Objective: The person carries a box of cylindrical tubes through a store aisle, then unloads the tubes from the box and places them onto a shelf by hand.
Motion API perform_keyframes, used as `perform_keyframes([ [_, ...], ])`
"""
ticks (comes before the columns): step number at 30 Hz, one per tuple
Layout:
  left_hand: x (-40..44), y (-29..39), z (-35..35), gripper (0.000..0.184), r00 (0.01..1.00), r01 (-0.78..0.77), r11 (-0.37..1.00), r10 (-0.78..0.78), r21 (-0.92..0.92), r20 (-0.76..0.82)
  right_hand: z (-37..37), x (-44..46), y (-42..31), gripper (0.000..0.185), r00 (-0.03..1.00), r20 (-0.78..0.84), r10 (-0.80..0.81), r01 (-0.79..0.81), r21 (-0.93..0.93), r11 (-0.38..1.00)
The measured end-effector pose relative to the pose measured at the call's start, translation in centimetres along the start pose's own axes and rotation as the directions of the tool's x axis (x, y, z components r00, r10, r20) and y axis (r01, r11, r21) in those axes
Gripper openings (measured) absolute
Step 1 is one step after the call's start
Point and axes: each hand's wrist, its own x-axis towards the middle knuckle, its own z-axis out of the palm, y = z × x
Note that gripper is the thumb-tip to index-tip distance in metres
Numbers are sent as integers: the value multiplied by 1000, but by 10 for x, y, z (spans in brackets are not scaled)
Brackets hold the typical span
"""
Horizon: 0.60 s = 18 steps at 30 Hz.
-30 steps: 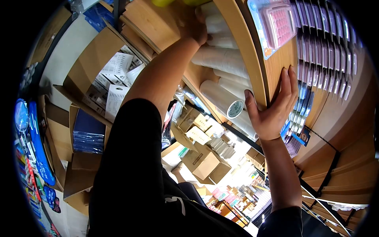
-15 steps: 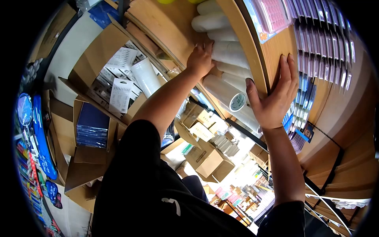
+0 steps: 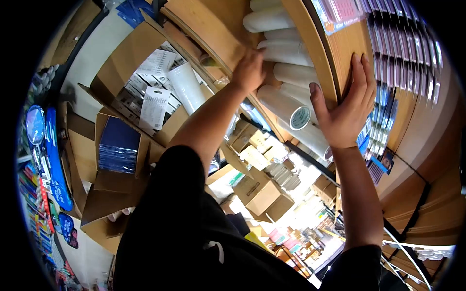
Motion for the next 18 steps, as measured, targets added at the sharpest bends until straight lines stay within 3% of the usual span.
perform_keyframes([
  [2,-40,-35,-25,42,995,-58,982,43,177,85,-1,-2,2,82,1000,-15,-13,13,-6,1000],
  [4,-74,-46,-59,31,903,-254,923,120,289,412,-1,-4,3,82,1000,-19,21,-21,-13,1000],
  [5,-84,-50,-66,31,898,-266,918,126,293,421,0,-5,5,84,999,-21,24,-24,1,1000],
  [7,-96,-56,-76,26,740,-624,771,528,131,417,2,-7,8,85,999,-33,23,-23,-9,1000],
  [10,-93,-22,-110,22,774,-611,771,535,178,339,4,-8,10,84,999,-45,18,-19,-8,1000],
  [11,-98,-21,-122,24,741,-617,767,493,174,456,-2,0,-1,81,994,-75,-80,79,-16,997],
  [13,-124,-57,-126,25,613,-639,747,353,181,707,-1,-1,-1,81,994,-76,-76,75,-16,997],
  [14,-140,-85,-128,22,582,-646,736,305,201,754,-1,-2,0,82,994,-79,-71,71,-7,997],
  [16,-149,-101,-142,24,606,-736,621,424,271,673,-2,-4,0,82,993,-95,-67,66,-11,998],
  [18,-141,-108,-138,27,637,-737,585,435,338,636,-1,-4,-1,82,994,-91,-57,56,-15,998],
])
